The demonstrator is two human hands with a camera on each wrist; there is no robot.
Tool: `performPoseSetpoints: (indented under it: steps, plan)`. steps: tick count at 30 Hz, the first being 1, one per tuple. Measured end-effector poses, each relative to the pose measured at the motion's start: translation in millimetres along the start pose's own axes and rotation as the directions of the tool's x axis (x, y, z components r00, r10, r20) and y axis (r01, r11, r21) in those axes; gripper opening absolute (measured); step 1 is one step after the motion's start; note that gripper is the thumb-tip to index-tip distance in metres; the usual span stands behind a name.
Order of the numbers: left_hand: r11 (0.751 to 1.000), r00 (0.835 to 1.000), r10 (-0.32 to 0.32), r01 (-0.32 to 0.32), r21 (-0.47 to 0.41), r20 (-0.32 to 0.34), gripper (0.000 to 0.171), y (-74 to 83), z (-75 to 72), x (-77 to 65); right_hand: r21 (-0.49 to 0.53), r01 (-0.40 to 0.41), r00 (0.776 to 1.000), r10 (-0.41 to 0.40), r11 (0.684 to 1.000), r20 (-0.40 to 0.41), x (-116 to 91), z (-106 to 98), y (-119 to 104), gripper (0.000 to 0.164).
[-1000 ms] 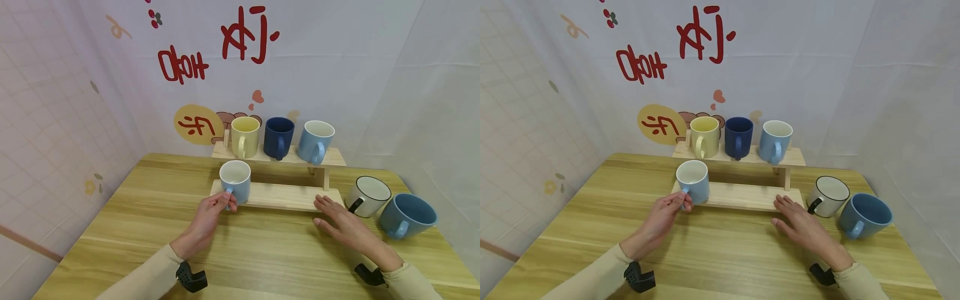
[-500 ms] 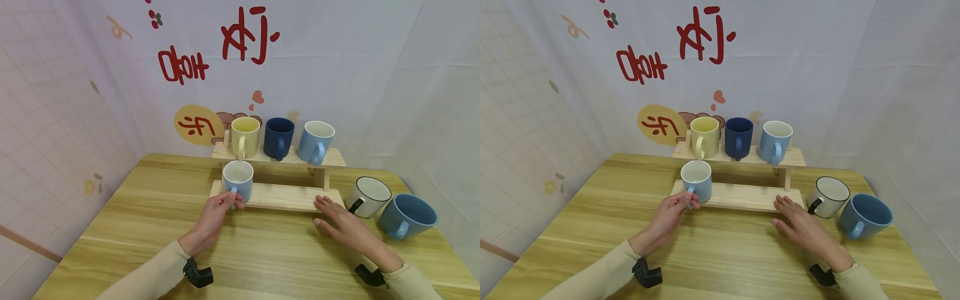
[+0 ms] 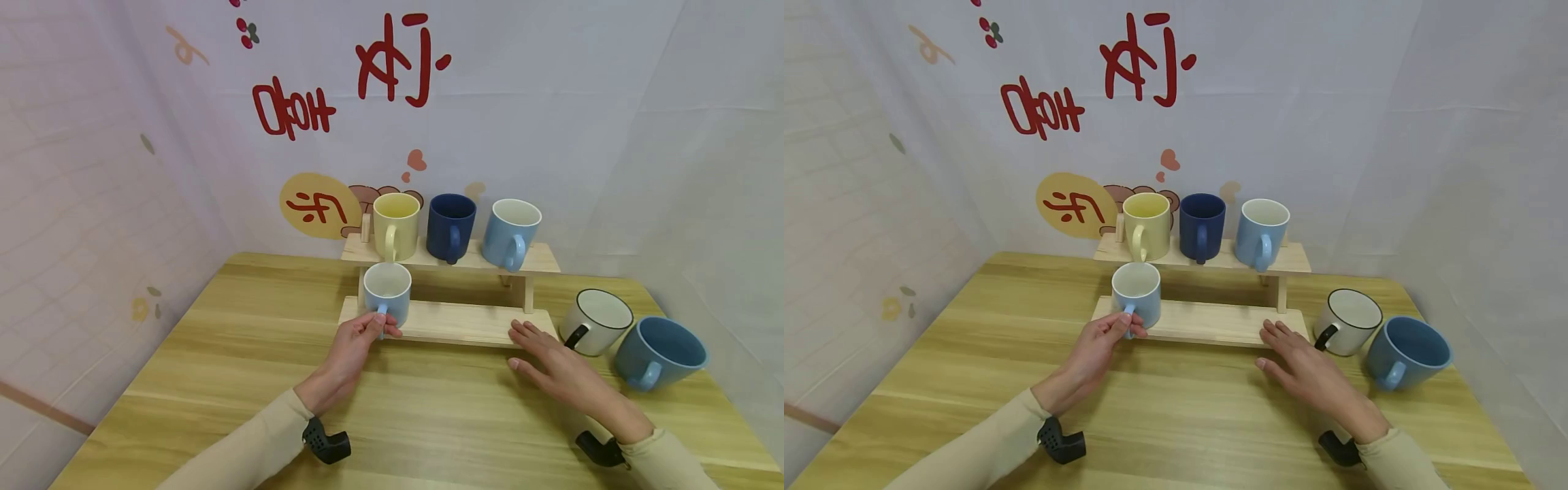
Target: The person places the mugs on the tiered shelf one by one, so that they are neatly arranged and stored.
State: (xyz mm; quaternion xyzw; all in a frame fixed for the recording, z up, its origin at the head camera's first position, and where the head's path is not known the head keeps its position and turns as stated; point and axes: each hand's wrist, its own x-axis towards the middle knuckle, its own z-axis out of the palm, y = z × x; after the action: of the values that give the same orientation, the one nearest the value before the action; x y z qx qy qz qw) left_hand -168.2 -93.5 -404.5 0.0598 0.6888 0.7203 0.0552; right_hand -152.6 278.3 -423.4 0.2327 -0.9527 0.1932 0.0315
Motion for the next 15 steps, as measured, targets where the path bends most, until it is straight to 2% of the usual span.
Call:
performPoseSetpoints:
  steps: [7,15]
  plan:
    - [1.000,1.000,-0.003,0.003,-0.001,0.021,0.036,-3.6,-3.4,-1.0,-0.005,-0.004,1.000,0.004,1.000,0.004,-0.3,0.4,-1.8,0.060]
    - [0.997,0.997,0.047,-0.050,0.052,0.068,0.036,-5.9,-7.7,3.0,-0.021,0.026,0.999,-0.026,0.999,-0.019,-1.5,-1.2,-3.3,0.059]
